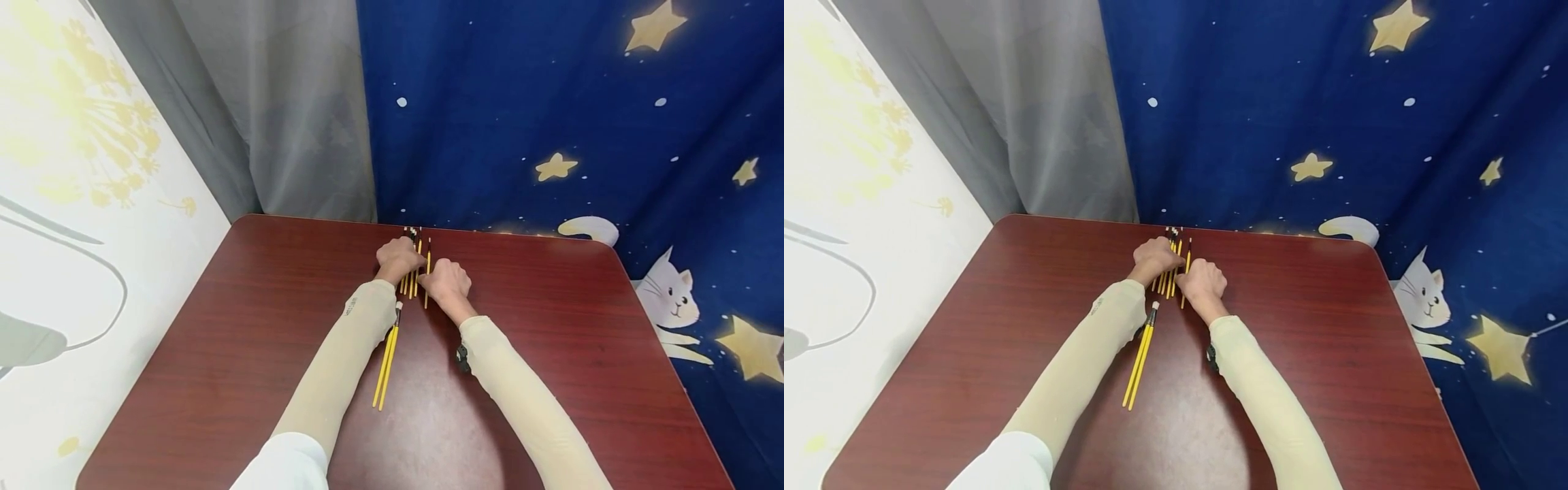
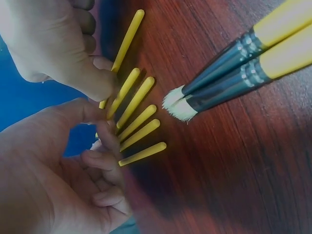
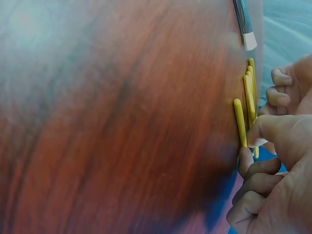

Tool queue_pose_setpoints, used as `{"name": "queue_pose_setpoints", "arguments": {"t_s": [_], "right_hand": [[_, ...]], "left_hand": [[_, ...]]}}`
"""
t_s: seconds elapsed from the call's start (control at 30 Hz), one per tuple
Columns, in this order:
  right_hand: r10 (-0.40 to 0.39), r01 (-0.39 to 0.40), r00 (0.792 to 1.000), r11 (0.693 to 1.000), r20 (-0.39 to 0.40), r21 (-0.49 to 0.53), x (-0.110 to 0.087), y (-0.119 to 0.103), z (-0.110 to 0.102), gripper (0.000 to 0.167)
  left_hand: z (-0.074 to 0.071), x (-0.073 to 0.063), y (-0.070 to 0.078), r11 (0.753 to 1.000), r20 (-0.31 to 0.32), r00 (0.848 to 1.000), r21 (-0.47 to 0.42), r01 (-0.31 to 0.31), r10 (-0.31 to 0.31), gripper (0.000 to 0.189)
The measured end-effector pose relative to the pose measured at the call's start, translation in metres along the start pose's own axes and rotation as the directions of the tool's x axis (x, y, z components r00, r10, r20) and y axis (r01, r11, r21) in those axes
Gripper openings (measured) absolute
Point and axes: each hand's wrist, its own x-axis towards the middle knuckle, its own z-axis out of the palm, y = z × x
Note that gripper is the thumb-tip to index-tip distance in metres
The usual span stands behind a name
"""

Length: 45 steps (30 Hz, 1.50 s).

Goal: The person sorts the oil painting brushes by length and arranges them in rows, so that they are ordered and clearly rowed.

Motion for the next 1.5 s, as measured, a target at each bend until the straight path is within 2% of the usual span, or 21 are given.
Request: {"name": "queue_pose_setpoints", "arguments": {"t_s": [0.33, 0.57, 0.77, 0.97, 1.13, 1.23, 1.33, 1.37, 1.47, 1.5], "right_hand": [[0.005, -0.005, 1.000, 1.000, -0.003, 0.023, -0.001, 0.000, 0.004, 0.040], [0.003, -0.003, 1.000, 1.000, -0.002, 0.018, 0.001, 0.001, 0.004, 0.042], [-0.022, 0.023, 0.999, 0.999, -0.024, 0.047, 0.004, -0.001, 0.003, 0.042], [-0.046, 0.048, 0.998, 0.996, -0.039, 0.069, 0.008, -0.003, 0.003, 0.041], [-0.061, 0.062, 0.998, 0.997, -0.017, 0.047, 0.012, -0.006, 0.004, 0.044], [-0.061, 0.061, 0.998, 0.997, 0.009, 0.037, 0.015, -0.006, 0.005, 0.045], [-0.063, 0.063, 0.998, 0.998, 0.026, 0.032, 0.016, -0.006, 0.005, 0.046], [-0.067, 0.067, 0.997, 0.997, 0.028, 0.030, 0.015, -0.006, 0.005, 0.047], [-0.090, 0.089, 0.996, 0.996, 0.026, 0.029, 0.013, -0.006, 0.004, 0.050], [-0.098, 0.097, 0.995, 0.995, 0.024, 0.026, 0.012, -0.007, 0.003, 0.051]], "left_hand": [[-0.001, 0.003, -0.001, 0.999, 0.033, 0.999, 0.026, 0.024, -0.025, 0.030], [-0.008, 0.000, -0.004, 1.000, 0.013, 1.000, 0.015, 0.014, -0.015, 0.030], [-0.008, 0.001, -0.015, 0.998, 0.009, 1.000, -0.060, 0.004, -0.003, 0.034], [-0.010, 0.001, -0.030, 0.990, 0.031, 0.999, -0.135, 0.036, -0.032, 0.027], [-0.018, -0.007, -0.044, 0.985, 0.012, 0.999, -0.165, 0.045, -0.044, 0.030], [-0.020, -0.005, -0.055, 0.980, 0.038, 0.998, -0.190, 0.061, -0.055, 0.031], [-0.020, 0.001, -0.067, 0.972, 0.068, 0.996, -0.225, 0.072, -0.058, 0.030], [-0.014, 0.011, -0.076, 0.970, 0.072, 0.996, -0.237, 0.062, -0.046, 0.031], [-0.011, 0.025, -0.089, 0.964, 0.109, 0.993, -0.254, 0.074, -0.047, 0.035], [-0.006, 0.036, -0.096, 0.965, 0.114, 0.993, -0.254, 0.068, -0.040, 0.037]]}}
